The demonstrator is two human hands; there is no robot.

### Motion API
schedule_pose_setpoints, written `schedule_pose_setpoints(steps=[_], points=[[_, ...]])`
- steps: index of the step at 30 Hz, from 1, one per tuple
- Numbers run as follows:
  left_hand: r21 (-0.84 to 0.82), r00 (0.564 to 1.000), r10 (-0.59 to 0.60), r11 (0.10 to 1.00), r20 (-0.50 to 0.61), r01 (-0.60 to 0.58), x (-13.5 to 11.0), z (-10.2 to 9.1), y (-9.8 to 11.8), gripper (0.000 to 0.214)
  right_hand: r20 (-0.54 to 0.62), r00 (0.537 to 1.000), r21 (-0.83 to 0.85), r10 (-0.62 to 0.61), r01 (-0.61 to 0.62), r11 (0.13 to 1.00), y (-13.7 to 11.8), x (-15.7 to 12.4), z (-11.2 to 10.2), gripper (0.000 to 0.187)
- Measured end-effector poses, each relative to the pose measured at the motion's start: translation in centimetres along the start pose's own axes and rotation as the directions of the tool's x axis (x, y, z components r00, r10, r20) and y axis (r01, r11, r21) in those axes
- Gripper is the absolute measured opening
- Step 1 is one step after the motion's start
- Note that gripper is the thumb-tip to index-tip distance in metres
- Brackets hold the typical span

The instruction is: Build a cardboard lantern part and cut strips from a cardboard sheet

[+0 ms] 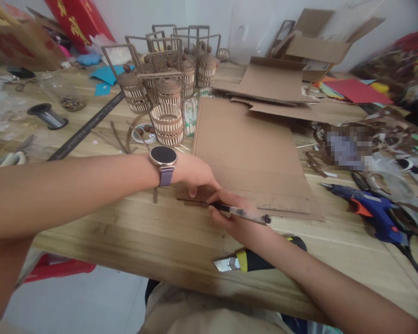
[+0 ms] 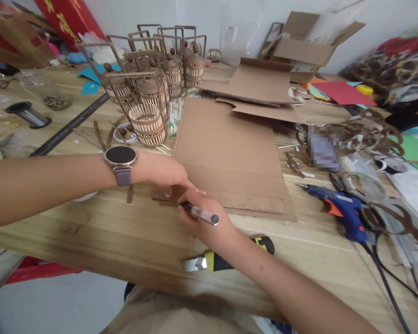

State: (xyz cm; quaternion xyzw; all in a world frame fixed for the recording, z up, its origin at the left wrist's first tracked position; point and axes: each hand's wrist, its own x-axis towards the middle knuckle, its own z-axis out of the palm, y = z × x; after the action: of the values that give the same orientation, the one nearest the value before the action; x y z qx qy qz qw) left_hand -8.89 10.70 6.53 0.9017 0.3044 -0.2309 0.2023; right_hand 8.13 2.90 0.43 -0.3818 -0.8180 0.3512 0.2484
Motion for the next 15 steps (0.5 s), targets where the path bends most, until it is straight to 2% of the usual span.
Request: schedule_pose_setpoints(steps=[2,9,15], points=[[0.07,0.997,0.022,0.997,0.077,-0.027,0.1,0.0,-0.1,0.083,-0.009,0.999,-0.027,0.048,-0.049,0.998,0.4,-0.8,-1.1,0.009],[0.122,0.992,-0.045,0.992,0.12,0.03,0.2,0.0,0.1,0.091,-0.075,0.994,-0.08,0.082,-0.088,0.993,1.5,-3.2,-4.5,0.008],[0.141,0.991,-0.054,0.989,0.125,0.036,0.2,-0.1,0.3,0.09,-0.092,0.992,-0.104,0.092,-0.101,0.989,1.4,-3.5,-4.5,0.008]])
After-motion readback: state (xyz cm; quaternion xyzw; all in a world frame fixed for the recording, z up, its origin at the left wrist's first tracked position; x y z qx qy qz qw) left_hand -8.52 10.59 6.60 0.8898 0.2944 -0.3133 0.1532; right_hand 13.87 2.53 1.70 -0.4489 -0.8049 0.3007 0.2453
